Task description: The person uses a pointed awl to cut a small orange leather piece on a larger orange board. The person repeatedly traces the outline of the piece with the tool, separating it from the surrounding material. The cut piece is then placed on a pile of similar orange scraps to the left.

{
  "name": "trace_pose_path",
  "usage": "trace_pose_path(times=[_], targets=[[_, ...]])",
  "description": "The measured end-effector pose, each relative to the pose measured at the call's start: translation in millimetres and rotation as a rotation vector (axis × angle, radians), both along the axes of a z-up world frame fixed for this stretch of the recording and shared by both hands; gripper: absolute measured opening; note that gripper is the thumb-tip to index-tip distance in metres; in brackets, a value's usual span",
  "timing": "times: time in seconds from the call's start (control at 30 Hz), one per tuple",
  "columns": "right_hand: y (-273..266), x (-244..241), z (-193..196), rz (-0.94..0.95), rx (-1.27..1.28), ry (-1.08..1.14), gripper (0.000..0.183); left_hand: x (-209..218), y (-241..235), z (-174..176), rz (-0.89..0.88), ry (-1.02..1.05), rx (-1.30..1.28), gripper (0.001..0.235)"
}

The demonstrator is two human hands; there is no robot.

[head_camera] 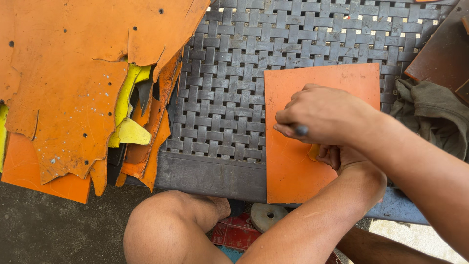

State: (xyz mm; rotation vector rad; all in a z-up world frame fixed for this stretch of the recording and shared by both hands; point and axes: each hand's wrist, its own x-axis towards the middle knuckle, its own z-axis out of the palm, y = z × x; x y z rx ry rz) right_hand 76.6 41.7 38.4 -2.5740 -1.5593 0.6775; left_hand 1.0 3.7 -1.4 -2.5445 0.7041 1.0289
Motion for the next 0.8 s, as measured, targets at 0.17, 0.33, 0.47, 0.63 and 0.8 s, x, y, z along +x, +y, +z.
trace_pose_path(times=[0.17, 0.33, 0.47, 0.63, 0.8], targets=[[-20.9, 23.8, -17.2, -0.628, 0.188, 0.444, 0.031, -4.3, 2.3, -3.3, -0.057, -0.075, 0.124, 0.027], [-41.3, 37.1, -50.0, -0.883, 0.364, 0.772, 0.034, -0.4, 5.2, -5.2, -0.176, -0.063, 0.229, 0.033], [-49.7, 42.8, -63.4, -0.85, 0.357, 0.767, 0.033, 1.3, 7.8, 0.0, -0.172, -0.026, 0.189, 0.028], [-45.3, 44.8, -61.4, -0.871, 0.286, 0.74, 0.031, 2.8, 12.6, 6.8, -0.199, -0.038, 0.194, 0.025], [-47.1, 47.1, -40.8, -0.724, 0.169, 0.587, 0.042, 1.3, 7.1, 1.1, -0.058, -0.033, 0.144, 0.029]])
